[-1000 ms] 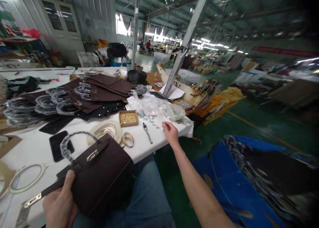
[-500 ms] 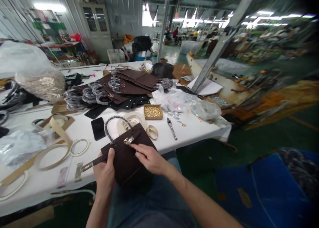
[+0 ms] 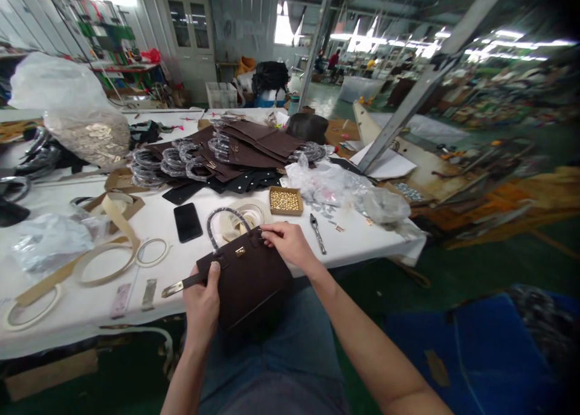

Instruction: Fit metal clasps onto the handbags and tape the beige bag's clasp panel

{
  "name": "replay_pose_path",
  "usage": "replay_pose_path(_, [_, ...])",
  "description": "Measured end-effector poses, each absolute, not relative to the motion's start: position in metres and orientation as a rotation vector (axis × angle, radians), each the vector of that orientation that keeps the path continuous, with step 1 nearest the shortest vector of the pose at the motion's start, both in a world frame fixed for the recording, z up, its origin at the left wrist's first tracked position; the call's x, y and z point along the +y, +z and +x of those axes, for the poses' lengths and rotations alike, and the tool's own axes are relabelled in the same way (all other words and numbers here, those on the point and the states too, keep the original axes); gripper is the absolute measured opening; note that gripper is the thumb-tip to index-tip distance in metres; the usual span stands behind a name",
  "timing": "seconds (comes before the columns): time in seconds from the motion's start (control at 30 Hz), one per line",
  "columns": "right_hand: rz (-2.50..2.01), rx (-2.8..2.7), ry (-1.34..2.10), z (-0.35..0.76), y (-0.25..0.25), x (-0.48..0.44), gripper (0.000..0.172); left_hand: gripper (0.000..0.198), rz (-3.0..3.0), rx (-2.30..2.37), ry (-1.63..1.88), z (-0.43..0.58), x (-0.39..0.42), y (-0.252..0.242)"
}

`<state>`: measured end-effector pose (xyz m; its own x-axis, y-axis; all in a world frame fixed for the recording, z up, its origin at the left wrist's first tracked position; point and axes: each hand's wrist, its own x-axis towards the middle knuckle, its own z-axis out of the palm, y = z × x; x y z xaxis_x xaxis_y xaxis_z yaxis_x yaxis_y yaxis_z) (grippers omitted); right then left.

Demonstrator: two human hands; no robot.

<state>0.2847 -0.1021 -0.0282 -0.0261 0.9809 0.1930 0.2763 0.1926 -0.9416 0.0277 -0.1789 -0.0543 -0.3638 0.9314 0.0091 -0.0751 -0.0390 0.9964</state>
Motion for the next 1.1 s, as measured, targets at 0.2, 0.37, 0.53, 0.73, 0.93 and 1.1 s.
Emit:
replay_pose_path(0.2, [-1.273, -1.493, 0.945, 0.296, -0.022, -0.099, 0.020, 0.060, 0.981, 1.351, 1.533, 0.035, -0.175, -0.049])
replay_pose_path(0.37, [-1.157, -1.429, 1.078, 0.299, -0.025, -0.104, 0.022, 0.061, 0.960, 1.327, 1.508, 0.035, -0.176, -0.054])
replay_pose_path(0.53, [-1.145, -1.802, 0.748, 0.304, -0.016, -0.109, 0.011, 0.061, 0.941, 1.313, 1.477, 0.036, -0.174, -0.060])
replay_pose_path(0.73, [-1.109, -2.022, 0.544, 0.295, -0.016, -0.112, 0.011, 0.060, 0.834, 1.263, 1.465, 0.039, -0.170, -0.069])
replay_pose_path(0.93, [-1.315, -1.624, 0.686, 0.281, -0.037, -0.109, 0.017, 0.056, 0.829, 1.264, 1.467, 0.041, -0.172, -0.075])
replay_pose_path(1.1, [-1.327, -1.646, 0.596, 0.297, -0.034, -0.100, 0.011, 0.060, 0.782, 1.243, 1.481, 0.039, -0.173, -0.071])
